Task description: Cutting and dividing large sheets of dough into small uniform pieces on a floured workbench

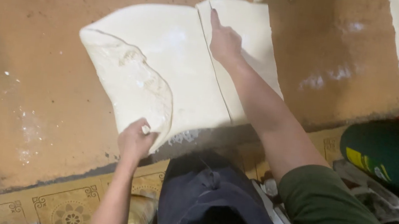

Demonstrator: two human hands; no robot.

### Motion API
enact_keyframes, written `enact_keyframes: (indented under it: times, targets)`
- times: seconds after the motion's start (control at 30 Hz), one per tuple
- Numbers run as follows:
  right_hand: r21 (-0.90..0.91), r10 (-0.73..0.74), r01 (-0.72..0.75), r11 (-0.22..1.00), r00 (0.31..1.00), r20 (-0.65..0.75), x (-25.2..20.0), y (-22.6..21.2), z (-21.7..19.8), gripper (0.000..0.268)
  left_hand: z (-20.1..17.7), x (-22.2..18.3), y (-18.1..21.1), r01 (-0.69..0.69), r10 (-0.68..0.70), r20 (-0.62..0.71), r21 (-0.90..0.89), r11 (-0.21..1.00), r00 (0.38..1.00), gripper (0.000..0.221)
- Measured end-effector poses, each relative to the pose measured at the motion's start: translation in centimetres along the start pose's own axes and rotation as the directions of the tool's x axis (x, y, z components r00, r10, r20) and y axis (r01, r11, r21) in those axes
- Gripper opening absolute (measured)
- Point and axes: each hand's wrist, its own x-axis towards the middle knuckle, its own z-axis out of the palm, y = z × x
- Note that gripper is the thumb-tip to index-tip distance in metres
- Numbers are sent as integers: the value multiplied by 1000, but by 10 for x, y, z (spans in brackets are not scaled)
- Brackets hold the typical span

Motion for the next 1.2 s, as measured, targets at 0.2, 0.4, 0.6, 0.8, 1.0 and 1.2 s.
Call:
enact_keyframes:
  times: [0.2, 0.4, 0.6, 0.8, 1.0, 1.2]
  targets:
    - [100, 89, -126, 987, 945, 316, -192, 19, -45, 74, 4, -2, -5, 13, -14, -13, -24, 1000, 1000, 25]
    - [-8, 119, -137, 990, 824, 554, -395, 45, -93, 55, 8, -23, 1, -50, 48, -137, -13, 999, 989, 29]
    - [84, 200, -275, 958, 846, 494, -393, 30, -136, 49, 6, -26, 5, -35, 28, -153, -40, 999, 988, 30]
    - [72, -6, 2, 997, 998, 63, -139, 35, -69, 68, 0, -21, 9, 68, -71, -24, -113, 991, 997, 28]
    - [-98, 110, -98, 990, 986, 126, 28, 10, -27, 86, -24, -18, 26, 87, -86, 60, -15, 996, 994, 18]
    - [-5, 28, -28, 1000, 974, 223, -138, 42, -46, 67, -10, -22, 18, 45, -49, -31, -110, 993, 998, 29]
